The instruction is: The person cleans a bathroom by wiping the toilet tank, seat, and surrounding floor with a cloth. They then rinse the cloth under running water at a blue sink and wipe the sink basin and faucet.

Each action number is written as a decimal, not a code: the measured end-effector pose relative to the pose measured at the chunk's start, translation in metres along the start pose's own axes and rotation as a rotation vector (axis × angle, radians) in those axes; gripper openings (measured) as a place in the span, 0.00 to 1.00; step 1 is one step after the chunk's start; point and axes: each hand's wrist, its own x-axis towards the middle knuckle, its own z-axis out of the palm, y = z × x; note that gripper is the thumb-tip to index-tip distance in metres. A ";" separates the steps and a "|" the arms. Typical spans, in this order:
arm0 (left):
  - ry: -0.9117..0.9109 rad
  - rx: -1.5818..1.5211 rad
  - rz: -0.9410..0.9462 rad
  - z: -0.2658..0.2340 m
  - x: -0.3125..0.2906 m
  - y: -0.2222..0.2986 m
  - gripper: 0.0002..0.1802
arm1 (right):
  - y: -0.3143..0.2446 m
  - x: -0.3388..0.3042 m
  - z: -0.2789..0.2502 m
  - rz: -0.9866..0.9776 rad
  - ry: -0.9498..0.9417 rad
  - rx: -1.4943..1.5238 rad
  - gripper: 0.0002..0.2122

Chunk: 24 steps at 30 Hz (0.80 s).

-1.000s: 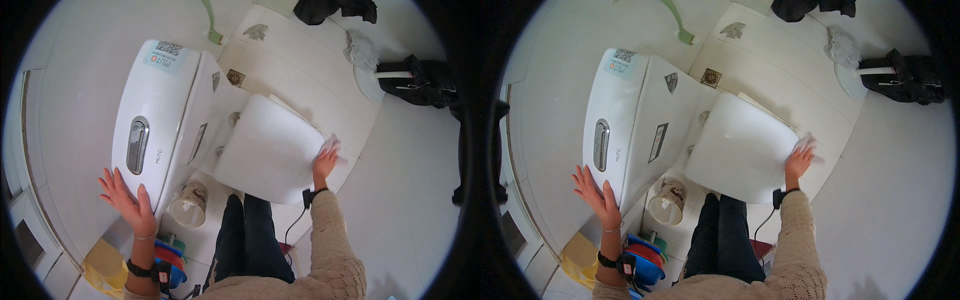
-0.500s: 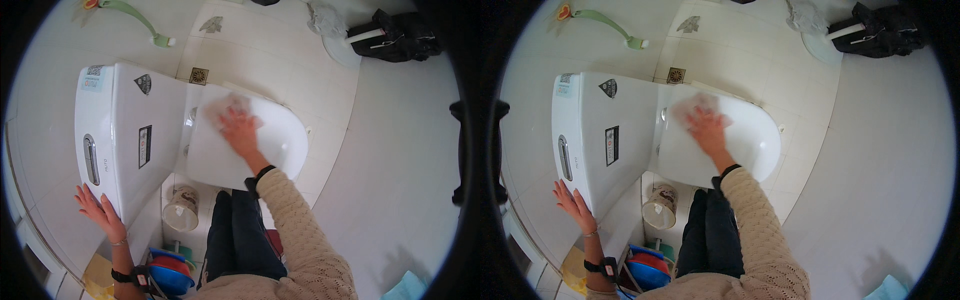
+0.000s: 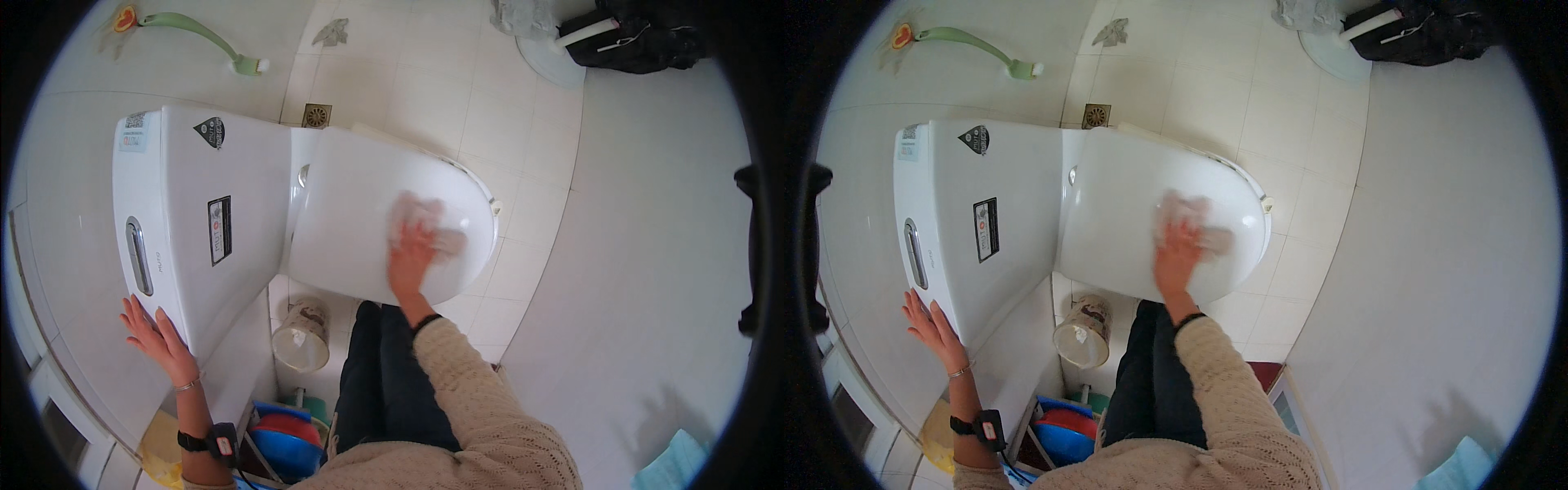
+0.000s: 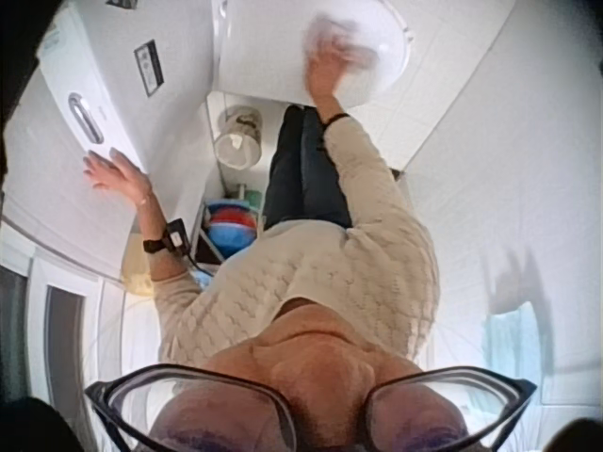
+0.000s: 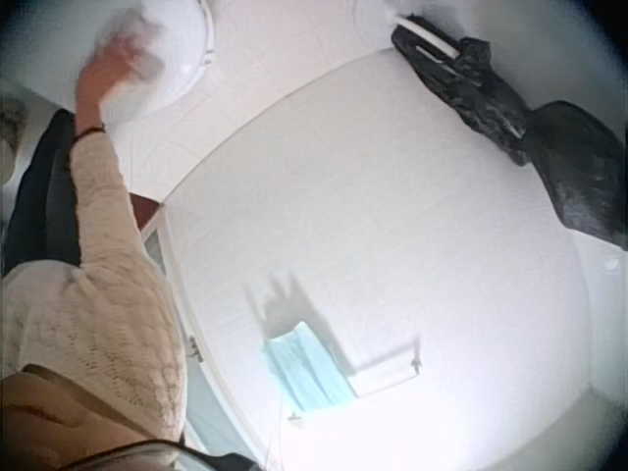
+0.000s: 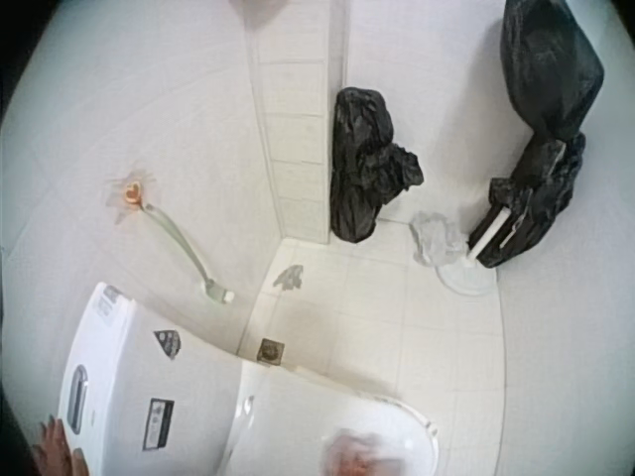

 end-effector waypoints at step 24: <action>-0.003 -0.016 0.005 -0.001 0.003 0.005 0.29 | 0.094 -0.048 -0.009 0.911 0.222 0.429 0.30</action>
